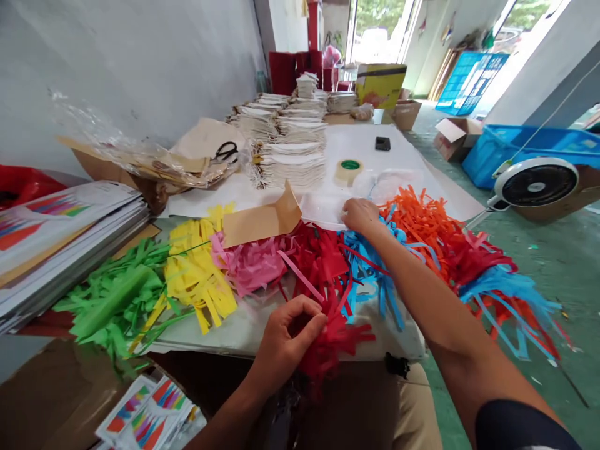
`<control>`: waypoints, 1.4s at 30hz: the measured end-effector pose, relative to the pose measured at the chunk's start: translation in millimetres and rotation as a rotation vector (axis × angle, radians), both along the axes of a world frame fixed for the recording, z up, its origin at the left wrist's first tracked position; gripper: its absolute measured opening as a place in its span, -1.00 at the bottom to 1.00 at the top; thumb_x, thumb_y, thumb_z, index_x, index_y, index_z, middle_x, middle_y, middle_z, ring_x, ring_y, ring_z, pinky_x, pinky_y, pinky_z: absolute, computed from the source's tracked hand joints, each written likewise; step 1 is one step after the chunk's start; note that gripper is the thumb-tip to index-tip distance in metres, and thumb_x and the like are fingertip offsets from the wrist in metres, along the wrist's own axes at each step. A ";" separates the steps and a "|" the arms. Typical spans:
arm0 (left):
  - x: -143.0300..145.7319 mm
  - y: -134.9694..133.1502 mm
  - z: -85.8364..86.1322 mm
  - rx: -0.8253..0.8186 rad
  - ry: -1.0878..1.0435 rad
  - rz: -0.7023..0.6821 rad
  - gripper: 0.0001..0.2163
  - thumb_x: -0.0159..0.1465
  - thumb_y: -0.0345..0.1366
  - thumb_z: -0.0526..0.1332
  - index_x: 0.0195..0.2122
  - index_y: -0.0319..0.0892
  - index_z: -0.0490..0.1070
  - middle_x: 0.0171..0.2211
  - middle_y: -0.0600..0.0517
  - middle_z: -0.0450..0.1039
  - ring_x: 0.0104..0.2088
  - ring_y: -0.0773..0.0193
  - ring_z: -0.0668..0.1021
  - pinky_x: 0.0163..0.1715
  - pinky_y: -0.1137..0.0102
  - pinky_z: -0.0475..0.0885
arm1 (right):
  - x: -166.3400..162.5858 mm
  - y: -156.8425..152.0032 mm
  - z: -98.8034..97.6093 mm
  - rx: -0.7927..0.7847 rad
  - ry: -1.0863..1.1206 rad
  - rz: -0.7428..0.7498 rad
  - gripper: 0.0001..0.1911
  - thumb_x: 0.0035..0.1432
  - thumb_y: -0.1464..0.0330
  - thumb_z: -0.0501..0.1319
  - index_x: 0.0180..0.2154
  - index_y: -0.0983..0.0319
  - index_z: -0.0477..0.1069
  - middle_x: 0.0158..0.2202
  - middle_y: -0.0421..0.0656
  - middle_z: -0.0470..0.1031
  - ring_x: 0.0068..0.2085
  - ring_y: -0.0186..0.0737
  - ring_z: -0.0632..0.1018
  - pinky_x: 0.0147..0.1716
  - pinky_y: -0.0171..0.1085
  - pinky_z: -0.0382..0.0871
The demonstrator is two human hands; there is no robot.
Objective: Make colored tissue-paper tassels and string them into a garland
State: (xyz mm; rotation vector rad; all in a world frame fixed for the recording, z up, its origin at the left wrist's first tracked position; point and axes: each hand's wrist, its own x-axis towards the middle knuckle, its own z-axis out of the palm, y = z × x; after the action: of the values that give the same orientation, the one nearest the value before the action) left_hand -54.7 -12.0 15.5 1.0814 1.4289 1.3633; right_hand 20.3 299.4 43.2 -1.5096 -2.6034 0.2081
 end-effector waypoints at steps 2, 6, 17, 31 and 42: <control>-1.1 -0.9 -2.7 0.004 -0.002 0.011 -0.76 0.37 -0.14 0.34 -0.37 -0.17 0.50 -0.33 0.03 0.52 -0.29 0.26 0.51 -0.25 0.41 0.38 | -5.1 6.7 -4.5 -0.013 -0.044 -0.017 -0.69 0.16 0.37 0.38 -0.05 0.25 0.69 -0.02 0.09 0.69 0.07 0.09 0.62 0.04 -0.12 0.42; -2.2 -4.7 -3.7 0.006 -0.004 0.038 -0.78 0.36 -0.17 0.35 -0.35 -0.19 0.53 -0.33 0.03 0.55 -0.32 0.30 0.52 -0.30 0.45 0.38 | -6.7 7.5 -5.7 -0.004 -0.036 -0.025 -0.82 0.11 0.46 0.35 -0.23 0.27 0.70 -0.07 0.12 0.70 0.06 0.13 0.63 0.05 -0.09 0.44; 2.5 -19.8 3.2 0.011 -0.116 0.146 -0.80 0.33 -0.19 0.40 -0.09 -0.14 0.65 -0.28 0.03 0.64 -0.26 0.30 0.63 -0.19 0.46 0.50 | 46.6 -111.6 20.2 -0.144 0.689 0.201 -0.74 0.29 0.25 0.38 -0.04 0.21 0.64 -0.17 -0.13 0.73 -0.16 -0.18 0.71 -0.14 -0.28 0.58; 40.2 -29.8 27.4 0.256 0.256 0.144 -0.92 0.42 -0.32 0.32 -0.13 -0.08 0.63 -0.22 0.08 0.64 -0.21 0.35 0.65 -0.15 0.46 0.52 | 125.0 -233.0 20.4 -0.316 1.123 0.296 -0.88 0.20 0.44 0.47 -0.23 0.08 0.70 -0.29 -0.22 0.70 -0.29 -0.28 0.66 -0.31 -0.34 0.53; 44.7 -34.3 38.2 0.281 0.368 0.062 -0.93 0.41 -0.38 0.33 -0.16 -0.12 0.62 -0.23 0.06 0.67 -0.23 0.35 0.67 -0.16 0.48 0.54 | 139.0 -244.6 26.3 -0.182 0.954 0.459 -0.76 0.30 0.47 0.40 -0.08 0.03 0.68 -0.19 -0.25 0.71 -0.21 -0.32 0.68 -0.18 -0.36 0.55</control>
State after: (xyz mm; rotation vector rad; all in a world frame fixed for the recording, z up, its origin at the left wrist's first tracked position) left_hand -10.1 -46.3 53.7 1.5457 1.5704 1.4958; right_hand 159.4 54.8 69.5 -0.5470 -2.0747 0.9536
